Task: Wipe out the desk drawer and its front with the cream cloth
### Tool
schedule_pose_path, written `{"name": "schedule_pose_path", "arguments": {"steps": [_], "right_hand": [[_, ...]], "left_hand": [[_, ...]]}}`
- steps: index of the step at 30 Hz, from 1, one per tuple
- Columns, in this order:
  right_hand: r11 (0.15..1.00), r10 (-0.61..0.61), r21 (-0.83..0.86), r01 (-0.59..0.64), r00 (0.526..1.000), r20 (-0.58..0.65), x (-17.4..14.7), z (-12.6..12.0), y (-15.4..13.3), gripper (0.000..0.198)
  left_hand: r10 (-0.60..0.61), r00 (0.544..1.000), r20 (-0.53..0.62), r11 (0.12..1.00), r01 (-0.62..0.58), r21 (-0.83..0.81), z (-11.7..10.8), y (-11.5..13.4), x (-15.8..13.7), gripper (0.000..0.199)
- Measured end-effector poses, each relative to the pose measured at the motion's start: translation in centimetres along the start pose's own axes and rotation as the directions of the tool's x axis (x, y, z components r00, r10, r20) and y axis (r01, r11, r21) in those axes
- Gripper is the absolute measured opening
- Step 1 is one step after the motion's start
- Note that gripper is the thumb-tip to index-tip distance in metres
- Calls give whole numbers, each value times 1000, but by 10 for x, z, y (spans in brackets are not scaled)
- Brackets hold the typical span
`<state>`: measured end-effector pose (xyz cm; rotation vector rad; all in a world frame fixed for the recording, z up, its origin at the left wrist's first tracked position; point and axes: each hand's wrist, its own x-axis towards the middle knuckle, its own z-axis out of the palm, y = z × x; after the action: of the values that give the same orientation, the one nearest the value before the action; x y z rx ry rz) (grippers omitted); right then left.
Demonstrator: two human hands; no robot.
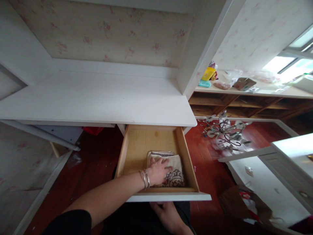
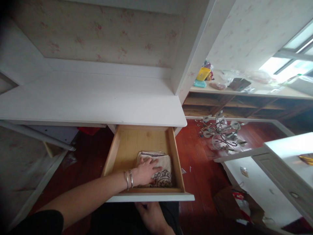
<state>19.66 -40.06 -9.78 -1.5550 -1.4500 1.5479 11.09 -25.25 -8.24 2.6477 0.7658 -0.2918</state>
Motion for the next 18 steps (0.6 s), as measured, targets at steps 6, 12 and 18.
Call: {"name": "schedule_pose_path", "arguments": {"steps": [6, 12, 18], "right_hand": [[998, 32, 55, -31, 999, -6, -3, 1, -11, 47], [996, 84, 12, -84, 996, 19, 0, 4, 4, 54], [994, 108, 24, -109, 994, 32, 4, 5, 10, 56]], "left_hand": [[-70, 996, -56, 997, 72, 36, 6, -21, -38, 73], [-161, 986, 32, 986, 159, 56, 4, -61, -84, 85], [-194, 977, 93, 979, 186, 81, 7, -77, -96, 85]]}}
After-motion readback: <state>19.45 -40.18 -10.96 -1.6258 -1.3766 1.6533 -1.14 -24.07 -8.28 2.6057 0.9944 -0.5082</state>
